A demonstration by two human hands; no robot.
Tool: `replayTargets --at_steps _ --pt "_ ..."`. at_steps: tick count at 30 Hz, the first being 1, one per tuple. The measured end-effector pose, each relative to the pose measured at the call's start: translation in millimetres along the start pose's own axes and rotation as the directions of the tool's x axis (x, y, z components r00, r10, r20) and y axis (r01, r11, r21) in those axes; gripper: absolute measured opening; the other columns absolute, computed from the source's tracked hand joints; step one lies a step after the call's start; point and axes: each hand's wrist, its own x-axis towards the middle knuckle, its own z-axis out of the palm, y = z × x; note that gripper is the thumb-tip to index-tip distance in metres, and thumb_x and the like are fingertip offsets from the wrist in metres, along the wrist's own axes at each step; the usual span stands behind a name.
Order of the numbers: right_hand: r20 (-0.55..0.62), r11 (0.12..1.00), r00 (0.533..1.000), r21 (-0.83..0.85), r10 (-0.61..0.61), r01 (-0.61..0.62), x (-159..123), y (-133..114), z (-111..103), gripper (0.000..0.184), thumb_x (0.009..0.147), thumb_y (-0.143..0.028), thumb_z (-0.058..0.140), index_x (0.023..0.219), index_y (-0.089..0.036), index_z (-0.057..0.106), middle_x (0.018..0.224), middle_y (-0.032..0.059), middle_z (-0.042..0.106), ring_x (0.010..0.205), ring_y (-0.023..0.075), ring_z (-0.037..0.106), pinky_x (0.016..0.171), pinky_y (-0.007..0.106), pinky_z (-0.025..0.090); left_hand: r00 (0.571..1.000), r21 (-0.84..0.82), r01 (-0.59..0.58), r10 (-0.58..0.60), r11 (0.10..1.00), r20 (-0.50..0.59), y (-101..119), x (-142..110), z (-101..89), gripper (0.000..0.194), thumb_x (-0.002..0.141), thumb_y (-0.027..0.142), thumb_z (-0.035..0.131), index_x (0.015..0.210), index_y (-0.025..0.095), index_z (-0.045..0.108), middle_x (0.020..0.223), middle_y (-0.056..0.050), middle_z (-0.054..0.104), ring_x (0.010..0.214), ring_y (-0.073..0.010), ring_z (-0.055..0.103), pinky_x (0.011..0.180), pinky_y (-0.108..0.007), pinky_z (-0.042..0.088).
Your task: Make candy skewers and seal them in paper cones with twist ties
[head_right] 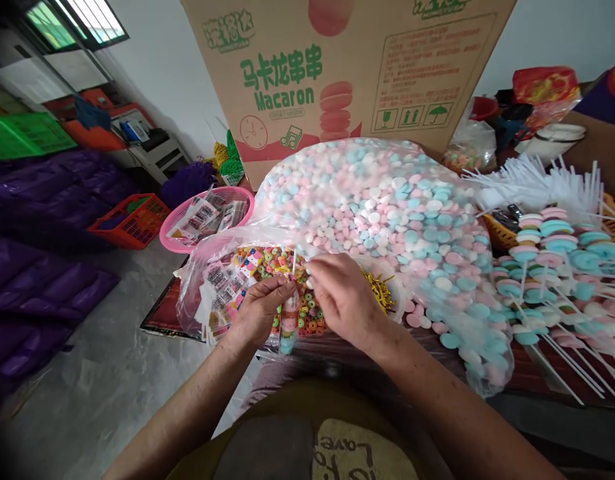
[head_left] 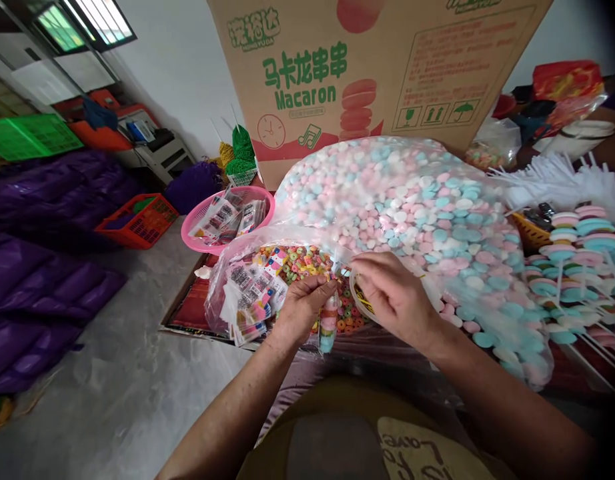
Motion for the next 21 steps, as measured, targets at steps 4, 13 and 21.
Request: replayTargets --at_steps 4,13,21 --pt "0.102 0.972 0.987 -0.188 -0.123 0.14 -3 -7 5 0.021 0.087 -0.008 0.041 0.094 -0.012 0.061 0.089 0.0129 0.064 0.082 0.0218 0.054 0.075 0.038 0.046 0.997 -0.022 0.0 0.001 1.0 0.082 5 -4 3.2 0.026 0.076 0.032 0.066 0.058 0.015 0.056 0.049 0.004 0.052 0.044 -0.0065 0.044 0.05 -0.021 0.035" --pt "0.109 0.986 0.986 -0.091 -0.126 0.136 -6 -3 5 0.02 0.089 -0.011 0.041 0.081 -0.017 0.058 0.076 0.0066 0.059 0.074 0.0173 0.051 0.067 0.03 0.042 0.988 -0.081 0.03 -0.017 0.996 0.152 1 -7 1.9 0.026 0.076 0.035 0.067 0.062 0.015 0.059 0.052 0.003 0.054 0.042 -0.0063 0.044 0.047 -0.021 0.034" --pt "0.037 0.937 0.978 -0.282 -0.205 0.207 -9 -10 4 0.021 0.086 -0.008 0.041 0.071 -0.018 0.052 0.064 0.0047 0.051 0.065 0.018 0.043 0.062 0.031 0.036 0.971 -0.075 0.124 -0.106 0.989 0.216 6 -13 5.3 0.024 0.072 0.036 0.071 0.071 0.014 0.062 0.055 0.002 0.054 0.045 -0.0066 0.045 0.045 -0.02 0.034"
